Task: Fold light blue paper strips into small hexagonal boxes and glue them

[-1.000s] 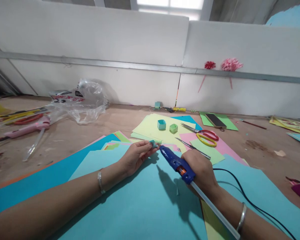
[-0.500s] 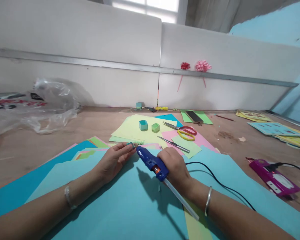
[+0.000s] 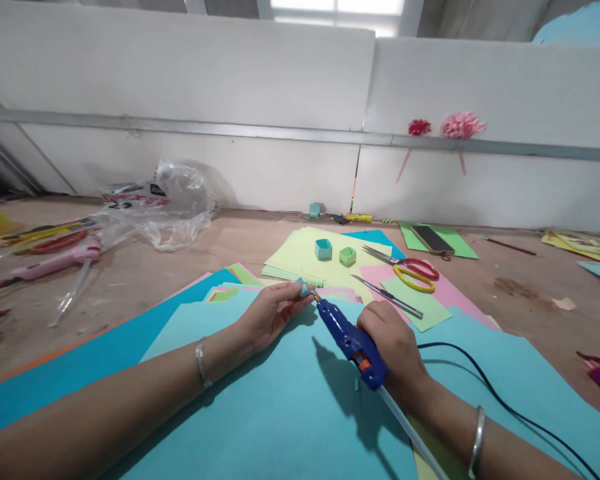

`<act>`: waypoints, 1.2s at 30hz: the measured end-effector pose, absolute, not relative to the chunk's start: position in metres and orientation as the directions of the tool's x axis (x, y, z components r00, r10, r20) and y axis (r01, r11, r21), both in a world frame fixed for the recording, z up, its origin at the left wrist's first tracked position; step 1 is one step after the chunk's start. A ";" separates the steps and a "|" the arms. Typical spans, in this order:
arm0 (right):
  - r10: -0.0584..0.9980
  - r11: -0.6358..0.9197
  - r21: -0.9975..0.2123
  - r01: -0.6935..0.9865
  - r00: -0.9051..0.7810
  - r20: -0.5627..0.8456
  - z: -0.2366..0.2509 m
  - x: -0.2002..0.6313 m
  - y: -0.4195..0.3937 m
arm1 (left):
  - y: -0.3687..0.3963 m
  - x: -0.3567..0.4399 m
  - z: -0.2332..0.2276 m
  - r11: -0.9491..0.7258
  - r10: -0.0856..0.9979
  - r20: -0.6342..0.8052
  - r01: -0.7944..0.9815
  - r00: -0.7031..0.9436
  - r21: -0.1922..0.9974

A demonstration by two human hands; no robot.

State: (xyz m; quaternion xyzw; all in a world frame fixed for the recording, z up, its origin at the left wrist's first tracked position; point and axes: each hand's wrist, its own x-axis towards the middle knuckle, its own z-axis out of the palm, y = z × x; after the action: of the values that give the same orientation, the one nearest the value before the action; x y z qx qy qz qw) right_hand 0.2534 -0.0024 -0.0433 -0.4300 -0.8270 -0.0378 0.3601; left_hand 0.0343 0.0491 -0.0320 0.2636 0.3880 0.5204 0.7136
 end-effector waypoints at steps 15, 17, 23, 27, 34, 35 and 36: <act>0.603 0.625 -0.027 0.780 -0.461 0.651 -0.031 0.246 -0.004 | 0.043 0.039 -0.029 0.406 0.914 -0.305 -0.608 0.268 0.682; 0.607 0.616 -0.031 0.787 -0.449 0.656 -0.031 0.246 -0.004 | 0.042 0.040 -0.028 0.411 0.912 -0.307 -0.605 0.273 0.682; 0.623 0.611 -0.035 0.791 -0.454 0.637 -0.037 0.249 0.000 | 0.043 0.040 -0.030 0.435 0.900 -0.331 -0.606 0.282 0.666; 0.632 0.597 -0.019 0.802 -0.456 0.627 -0.039 0.250 0.001 | 0.044 0.040 -0.034 0.432 0.901 -0.305 -0.607 0.307 0.666; 0.615 0.614 0.012 0.789 -0.488 0.620 -0.037 0.249 0.002 | 0.044 0.039 -0.033 0.443 0.896 -0.318 -0.598 0.309 0.668; 0.618 0.614 0.008 0.790 -0.486 0.618 -0.037 0.250 0.002 | 0.044 0.039 -0.033 0.442 0.897 -0.314 -0.597 0.312 0.670; 0.622 0.611 0.002 0.792 -0.481 0.618 -0.037 0.250 0.002 | 0.044 0.039 -0.032 0.441 0.897 -0.309 -0.596 0.315 0.672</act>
State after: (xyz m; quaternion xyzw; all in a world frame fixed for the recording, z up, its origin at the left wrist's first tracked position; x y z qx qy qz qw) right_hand 0.2501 0.0019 -0.0367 -0.4165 -0.8483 -0.1450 0.2929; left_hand 0.0392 0.0437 -0.0324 0.2242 0.3363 0.4790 0.7792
